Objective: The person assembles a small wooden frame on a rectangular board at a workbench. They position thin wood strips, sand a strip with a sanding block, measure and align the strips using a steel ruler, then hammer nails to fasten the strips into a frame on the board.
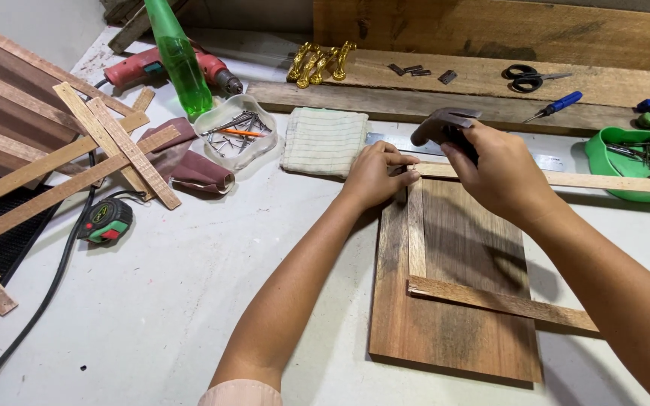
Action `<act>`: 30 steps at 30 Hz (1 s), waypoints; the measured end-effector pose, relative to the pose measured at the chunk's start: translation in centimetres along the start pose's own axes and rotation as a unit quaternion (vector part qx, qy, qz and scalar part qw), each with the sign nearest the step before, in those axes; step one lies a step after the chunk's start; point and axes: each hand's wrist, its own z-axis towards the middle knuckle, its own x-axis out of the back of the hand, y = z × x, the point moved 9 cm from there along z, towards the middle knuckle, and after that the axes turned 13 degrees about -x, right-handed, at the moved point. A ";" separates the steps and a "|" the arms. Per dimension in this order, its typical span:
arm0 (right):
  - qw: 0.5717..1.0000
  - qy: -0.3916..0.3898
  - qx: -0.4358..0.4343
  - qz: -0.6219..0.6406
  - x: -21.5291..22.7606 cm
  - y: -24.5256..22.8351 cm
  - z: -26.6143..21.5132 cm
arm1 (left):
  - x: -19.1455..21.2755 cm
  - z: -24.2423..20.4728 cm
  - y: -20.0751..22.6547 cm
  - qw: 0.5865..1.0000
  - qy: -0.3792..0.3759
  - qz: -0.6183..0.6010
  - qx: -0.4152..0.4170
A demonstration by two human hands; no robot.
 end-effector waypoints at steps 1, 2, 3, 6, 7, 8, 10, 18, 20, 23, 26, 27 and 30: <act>1.000 0.000 -0.001 0.000 -0.4 0.4 0.1 | -0.1 0.0 0.0 1.000 -0.001 0.000 0.000; 1.000 0.007 0.010 -0.011 -0.8 0.5 0.1 | 0.0 0.0 0.0 1.000 0.006 -0.001 -0.002; 0.999 0.014 0.021 -0.023 -1.2 0.7 0.1 | 0.1 -0.1 0.1 1.000 0.013 -0.001 -0.003; 0.992 -0.049 -0.024 -0.114 -3.5 2.1 0.5 | -0.3 0.1 -0.6 1.000 0.009 0.013 0.012; 0.992 -0.049 -0.023 -0.114 -3.1 1.5 0.5 | -0.4 0.2 -0.8 1.000 0.009 0.013 0.013; 0.987 -0.072 -0.032 -0.141 -3.2 1.2 0.5 | -0.4 0.2 -0.9 1.000 0.014 0.013 0.012; 0.980 -0.096 -0.041 -0.167 -3.1 0.8 0.5 | -0.4 0.2 -1.0 1.000 0.018 0.012 0.012; 0.996 -0.002 0.002 -0.091 -1.6 -0.8 0.6 | -0.1 0.2 -0.2 1.000 -0.007 0.005 0.028; 0.992 -0.040 -0.017 -0.116 -2.5 0.0 0.7 | -0.5 0.4 -0.8 0.999 -0.007 0.013 0.031; 0.982 -0.093 -0.052 -0.155 -3.3 0.9 0.5 | -0.9 0.6 -1.4 0.999 -0.009 0.026 0.030; 0.977 -0.104 -0.076 -0.170 -3.0 1.5 0.6 | -0.8 0.7 -1.0 0.999 -0.006 0.028 0.019; 0.977 -0.104 -0.081 -0.170 -2.9 1.5 0.7 | -0.5 0.5 -0.8 1.000 -0.002 0.024 0.016; 0.992 -0.033 -0.047 -0.114 -1.1 0.3 0.8 | -0.4 0.4 -0.7 1.000 -0.016 0.018 0.016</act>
